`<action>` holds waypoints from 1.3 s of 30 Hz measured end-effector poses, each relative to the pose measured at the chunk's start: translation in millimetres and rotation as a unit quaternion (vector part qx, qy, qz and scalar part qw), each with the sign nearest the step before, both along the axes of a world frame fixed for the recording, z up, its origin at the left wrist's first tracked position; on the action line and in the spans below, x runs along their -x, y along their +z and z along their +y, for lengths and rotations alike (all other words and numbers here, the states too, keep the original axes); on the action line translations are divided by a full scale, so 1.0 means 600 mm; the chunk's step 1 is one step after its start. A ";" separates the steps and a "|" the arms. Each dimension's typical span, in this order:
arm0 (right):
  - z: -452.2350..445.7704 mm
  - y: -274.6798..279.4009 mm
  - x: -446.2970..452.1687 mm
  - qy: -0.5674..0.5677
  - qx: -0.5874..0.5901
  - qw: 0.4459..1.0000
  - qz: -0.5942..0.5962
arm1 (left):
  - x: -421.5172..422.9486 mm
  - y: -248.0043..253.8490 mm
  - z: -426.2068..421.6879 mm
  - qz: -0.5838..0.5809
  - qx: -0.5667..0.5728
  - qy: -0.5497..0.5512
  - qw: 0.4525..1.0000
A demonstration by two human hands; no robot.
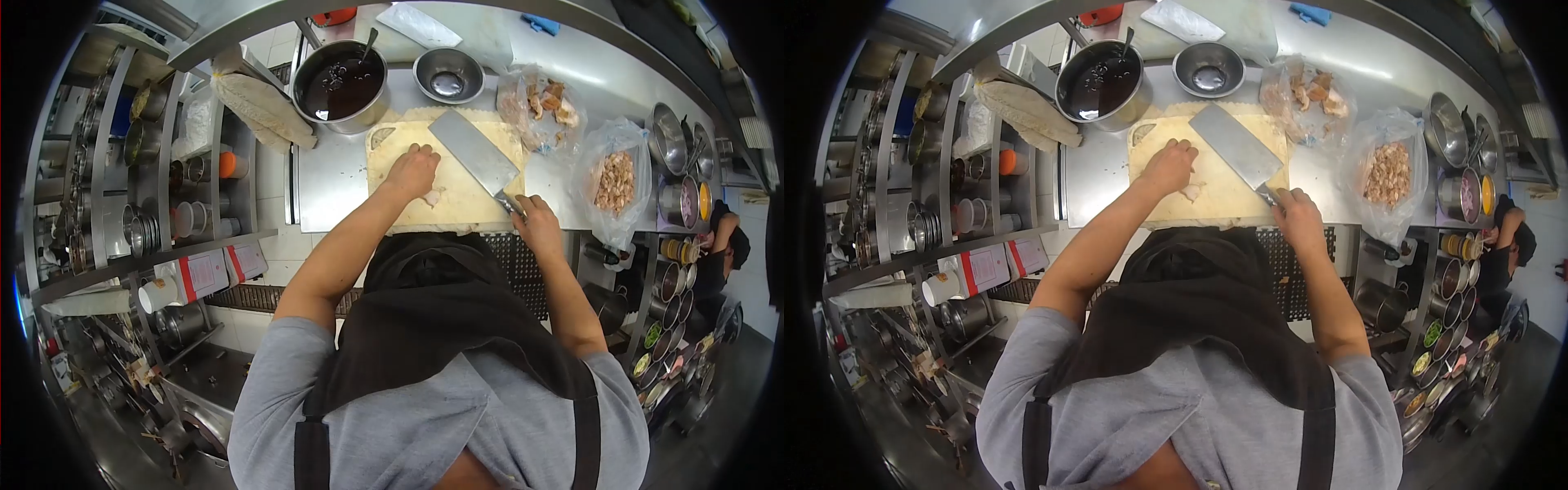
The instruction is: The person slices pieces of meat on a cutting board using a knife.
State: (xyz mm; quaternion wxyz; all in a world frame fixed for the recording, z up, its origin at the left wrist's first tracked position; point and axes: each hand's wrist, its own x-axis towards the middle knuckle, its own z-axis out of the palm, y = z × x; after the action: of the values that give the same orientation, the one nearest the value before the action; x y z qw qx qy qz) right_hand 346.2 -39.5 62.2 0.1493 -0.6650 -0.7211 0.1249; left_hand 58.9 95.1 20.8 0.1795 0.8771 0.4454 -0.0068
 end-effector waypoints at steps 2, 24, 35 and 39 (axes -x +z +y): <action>-0.006 -0.022 -0.003 0.023 0.057 0.998 -0.019 | 0.007 -0.005 0.006 0.000 0.000 0.022 1.000; -0.013 0.015 0.033 -0.043 0.154 0.972 0.170 | 0.098 -0.023 -0.108 -0.125 -0.050 0.196 0.971; -0.032 -0.001 0.091 0.059 0.237 0.941 0.233 | 0.116 -0.032 -0.134 -0.207 -0.035 0.220 0.953; -0.020 0.002 0.094 0.118 0.229 0.948 0.187 | 0.103 -0.015 -0.133 -0.179 -0.058 0.155 0.970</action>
State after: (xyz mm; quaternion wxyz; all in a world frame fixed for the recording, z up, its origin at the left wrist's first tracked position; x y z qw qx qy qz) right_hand 289.7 -51.2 63.4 0.1096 -0.5557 -0.7056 0.4258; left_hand -3.1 15.2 11.6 0.2044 0.7929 0.5366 0.2039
